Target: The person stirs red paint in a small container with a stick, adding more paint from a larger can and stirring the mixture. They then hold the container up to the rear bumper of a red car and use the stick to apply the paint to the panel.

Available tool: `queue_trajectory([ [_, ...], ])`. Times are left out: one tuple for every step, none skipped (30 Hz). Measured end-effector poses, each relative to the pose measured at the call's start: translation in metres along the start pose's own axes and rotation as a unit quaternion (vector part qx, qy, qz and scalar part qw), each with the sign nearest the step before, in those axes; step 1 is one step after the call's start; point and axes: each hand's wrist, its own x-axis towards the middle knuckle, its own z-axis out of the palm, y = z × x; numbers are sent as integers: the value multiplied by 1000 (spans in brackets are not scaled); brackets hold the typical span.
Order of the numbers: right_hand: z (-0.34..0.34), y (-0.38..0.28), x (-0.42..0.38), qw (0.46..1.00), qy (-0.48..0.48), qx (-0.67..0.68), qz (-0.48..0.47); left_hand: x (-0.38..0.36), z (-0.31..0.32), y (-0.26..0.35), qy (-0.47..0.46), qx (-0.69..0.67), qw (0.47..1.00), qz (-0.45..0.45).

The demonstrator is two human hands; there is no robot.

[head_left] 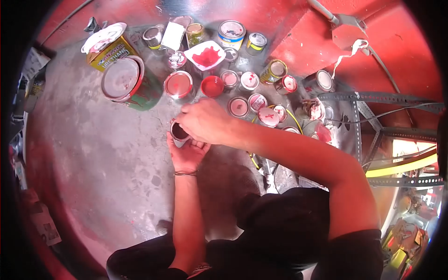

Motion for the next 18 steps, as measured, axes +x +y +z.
queue_trajectory([
  [-5,4,-1,998,-41,-46,-11,1,-2,2,-20,15,1000,7],
  [-11,2,-1,997,-77,-21,10,2,-6,2,-43,31,999,8],
  [-16,-2,-1,993,-115,1,33,6,-8,-1,-68,44,997,7],
  [-19,-5,1,986,-152,25,59,9,-7,-3,-47,23,999,-2],
  [-10,-1,4,986,-138,32,88,11,-5,-4,-25,3,1000,-12],
  [-7,6,-3,993,-84,36,74,12,-4,-6,-2,-14,1000,-21],
  [-7,9,-7,997,-28,40,55,11,-3,-10,0,-14,1000,-9],
  [-7,12,-8,998,27,45,33,12,0,-11,0,-13,1000,-11],
  [-7,17,-8,1000,-16,-7,11,12,1,-11,3,-12,1000,-11],
  [-12,14,-8,998,-61,6,32,13,2,-11,5,-12,1000,-9],
  [-15,10,-11,993,-107,21,51,13,1,-11,-25,9,1000,-2],
  [-16,5,-11,985,-153,36,71,11,-2,-10,-52,31,998,6],
  [-12,5,-12,984,-134,69,90,10,-3,-11,-79,53,995,13],
  [-7,6,-12,982,-116,102,108,10,-2,-11,-67,47,997,11],
  [-3,7,-13,978,-97,135,127,12,-1,-11,-54,40,998,9],
  [3,14,-15,983,-71,126,111,13,0,-11,-42,34,999,7],
  [8,24,-17,988,-46,117,95,14,2,-12,-20,13,1000,0],
  [13,32,-18,991,-20,109,77,15,4,-12,1,-8,1000,-5],
])
